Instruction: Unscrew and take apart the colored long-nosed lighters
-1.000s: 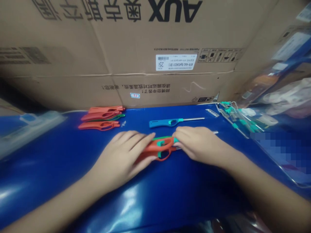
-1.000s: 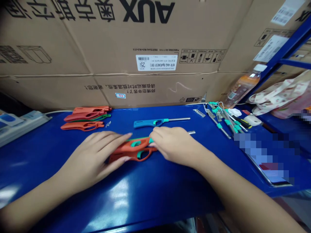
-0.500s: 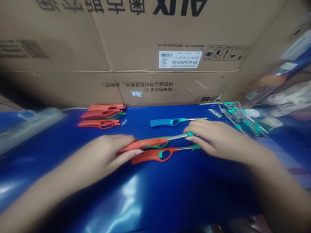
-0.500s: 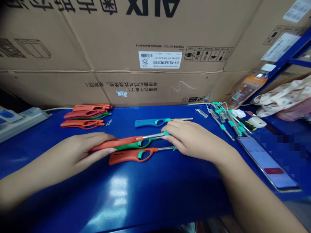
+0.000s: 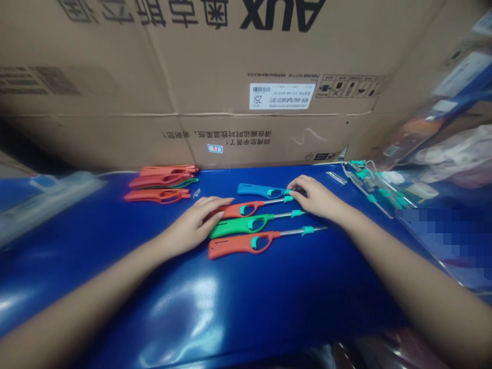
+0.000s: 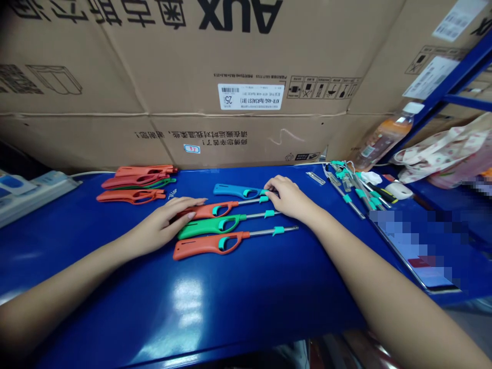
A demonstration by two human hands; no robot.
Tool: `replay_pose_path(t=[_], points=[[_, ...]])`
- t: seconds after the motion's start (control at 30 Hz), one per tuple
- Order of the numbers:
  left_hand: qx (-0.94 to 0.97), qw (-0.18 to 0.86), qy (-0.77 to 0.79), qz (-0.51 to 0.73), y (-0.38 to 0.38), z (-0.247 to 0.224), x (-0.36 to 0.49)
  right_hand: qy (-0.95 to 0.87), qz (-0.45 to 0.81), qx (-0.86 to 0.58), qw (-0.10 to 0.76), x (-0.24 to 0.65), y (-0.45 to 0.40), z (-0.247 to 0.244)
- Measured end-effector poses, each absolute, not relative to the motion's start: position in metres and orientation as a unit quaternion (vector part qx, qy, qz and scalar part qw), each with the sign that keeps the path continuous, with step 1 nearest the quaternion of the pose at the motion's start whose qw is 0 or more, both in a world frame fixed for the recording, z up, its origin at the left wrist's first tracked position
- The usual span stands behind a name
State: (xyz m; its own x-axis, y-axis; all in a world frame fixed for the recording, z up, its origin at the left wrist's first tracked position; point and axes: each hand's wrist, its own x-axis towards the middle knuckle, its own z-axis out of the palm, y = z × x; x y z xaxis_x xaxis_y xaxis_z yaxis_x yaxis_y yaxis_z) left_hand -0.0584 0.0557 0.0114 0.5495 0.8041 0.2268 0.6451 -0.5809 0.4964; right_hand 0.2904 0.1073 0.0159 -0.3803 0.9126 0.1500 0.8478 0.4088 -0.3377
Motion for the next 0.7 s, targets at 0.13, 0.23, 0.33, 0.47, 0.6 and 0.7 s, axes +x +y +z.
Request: replay_pose_path(t=[0.13, 0.23, 0.33, 0.47, 0.6, 0.7], points=[[0.842, 0.182, 0.439, 0.254, 0.056, 0.011, -0.056, -0.829, 0.094, -0.532, 0.144, 0.288, 0.103, 0.018], [0.834, 0.16, 0.449, 0.277, 0.054, 0.015, -0.056, -0.829, 0.073, -0.537, 0.138, 0.286, 0.098, 0.022], [0.836, 0.107, 0.449, 0.297, 0.049, 0.021, -0.054, -0.82, 0.04, -0.553, 0.141, 0.283, 0.09, 0.029], [0.845, 0.006, 0.445, 0.297, 0.036, 0.031, -0.049, -0.83, -0.007, -0.527, 0.183, 0.274, 0.073, 0.043], [0.856, -0.096, 0.423, 0.282, 0.018, 0.044, -0.041, -0.877, -0.021, -0.447, 0.177, 0.257, 0.049, 0.059], [0.86, -0.105, 0.359, 0.348, 0.001, 0.056, -0.039, -0.893, -0.068, -0.413, 0.165, 0.246, 0.029, 0.069]])
